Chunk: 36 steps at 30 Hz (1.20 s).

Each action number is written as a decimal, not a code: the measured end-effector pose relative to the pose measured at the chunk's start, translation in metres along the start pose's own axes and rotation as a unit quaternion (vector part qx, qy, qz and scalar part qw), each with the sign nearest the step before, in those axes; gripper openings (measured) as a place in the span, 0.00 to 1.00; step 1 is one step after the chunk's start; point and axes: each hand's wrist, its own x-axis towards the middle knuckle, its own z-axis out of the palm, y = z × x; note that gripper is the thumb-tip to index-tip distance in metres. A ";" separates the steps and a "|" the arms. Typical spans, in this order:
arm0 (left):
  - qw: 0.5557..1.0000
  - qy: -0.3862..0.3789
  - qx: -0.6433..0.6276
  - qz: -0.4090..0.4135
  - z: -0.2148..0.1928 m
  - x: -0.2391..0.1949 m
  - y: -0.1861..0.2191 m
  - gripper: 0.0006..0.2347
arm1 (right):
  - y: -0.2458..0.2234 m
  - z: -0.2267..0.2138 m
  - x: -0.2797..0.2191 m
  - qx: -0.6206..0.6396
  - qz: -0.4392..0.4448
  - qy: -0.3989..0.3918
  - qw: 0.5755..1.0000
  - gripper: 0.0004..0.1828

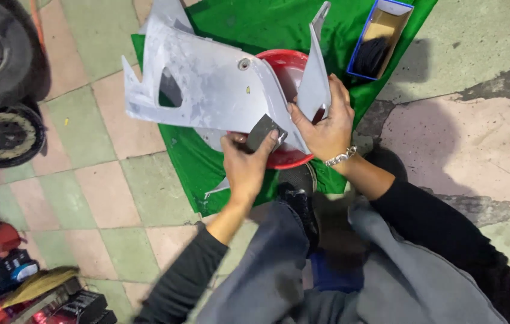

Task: The person sands a white plastic motorcycle fairing using a sanding block. They hold the fairing over a red bucket of water, repeatedly dipping the sanding block into the water to keep it wet while smoothing the surface of the plastic part.

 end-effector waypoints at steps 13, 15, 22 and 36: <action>0.909 -0.054 -0.411 -0.030 0.043 0.001 -0.010 0.13 | 0.019 0.003 -0.007 -0.005 0.003 0.025 1.000 0.39; 0.895 -0.006 -0.446 -0.018 0.051 0.000 -0.023 0.10 | 0.020 0.003 -0.011 -0.005 0.002 0.029 1.000 0.41; 0.898 0.138 -0.418 -0.012 0.068 -0.004 -0.001 0.13 | -0.026 -0.006 -0.003 0.024 0.048 0.005 0.999 0.38; 0.910 0.075 -0.406 0.025 0.059 -0.020 -0.008 0.09 | -0.021 -0.006 0.011 -0.313 -0.247 0.003 0.917 0.21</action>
